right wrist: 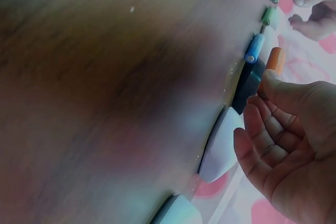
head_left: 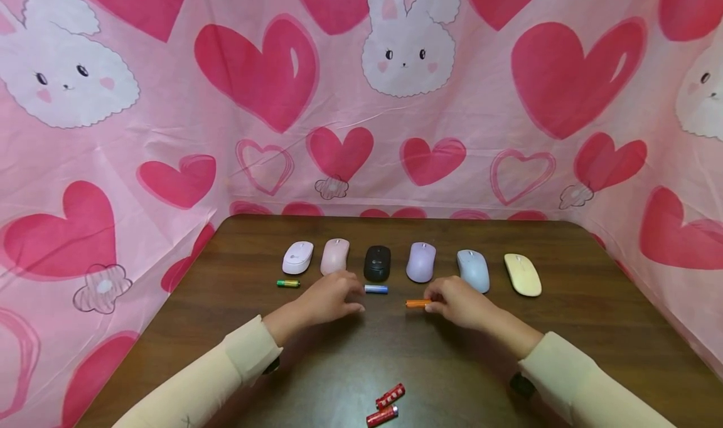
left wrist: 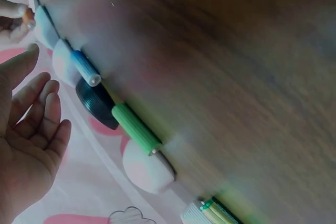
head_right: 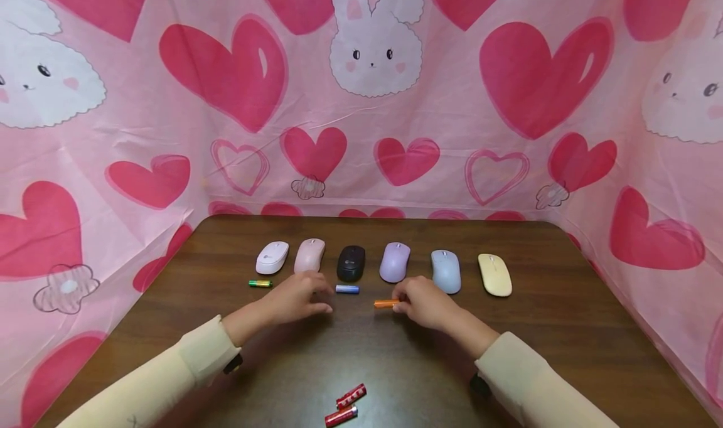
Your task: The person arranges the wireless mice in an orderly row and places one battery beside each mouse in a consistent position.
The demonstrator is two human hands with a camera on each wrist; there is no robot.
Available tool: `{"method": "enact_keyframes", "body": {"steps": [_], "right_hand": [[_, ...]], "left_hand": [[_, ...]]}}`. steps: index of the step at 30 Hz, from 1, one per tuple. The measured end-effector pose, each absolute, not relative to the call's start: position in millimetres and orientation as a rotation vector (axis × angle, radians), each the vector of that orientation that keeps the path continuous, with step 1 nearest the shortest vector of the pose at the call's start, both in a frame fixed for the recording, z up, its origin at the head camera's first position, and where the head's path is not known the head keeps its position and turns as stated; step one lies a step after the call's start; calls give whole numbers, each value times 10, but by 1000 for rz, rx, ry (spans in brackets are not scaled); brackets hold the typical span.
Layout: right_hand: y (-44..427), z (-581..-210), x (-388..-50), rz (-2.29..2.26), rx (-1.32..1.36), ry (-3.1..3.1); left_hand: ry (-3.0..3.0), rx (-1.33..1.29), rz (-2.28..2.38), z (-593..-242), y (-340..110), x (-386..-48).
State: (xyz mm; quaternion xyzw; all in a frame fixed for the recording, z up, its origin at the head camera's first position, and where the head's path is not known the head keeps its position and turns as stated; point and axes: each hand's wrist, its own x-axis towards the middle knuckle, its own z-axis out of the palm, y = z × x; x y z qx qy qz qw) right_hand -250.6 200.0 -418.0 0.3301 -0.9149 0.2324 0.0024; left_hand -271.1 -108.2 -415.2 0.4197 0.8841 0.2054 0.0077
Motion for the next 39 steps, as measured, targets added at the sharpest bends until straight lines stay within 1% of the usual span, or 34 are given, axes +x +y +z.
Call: {"method": "enact_keyframes", "body": {"steps": [13,27,39], "right_hand": [[2000,-4200,-2568,717,868,-2931],[1957,-4272,-2644,679,815,-2903],[1914,-4302,-2689,655,745,-2942]], "left_hand": [[2737,1394,581,-4179,-977,-2560],[2647,1443,530,-4239,-888,-2371],[2595,1542,477,-4201,-833,-2144]]}}
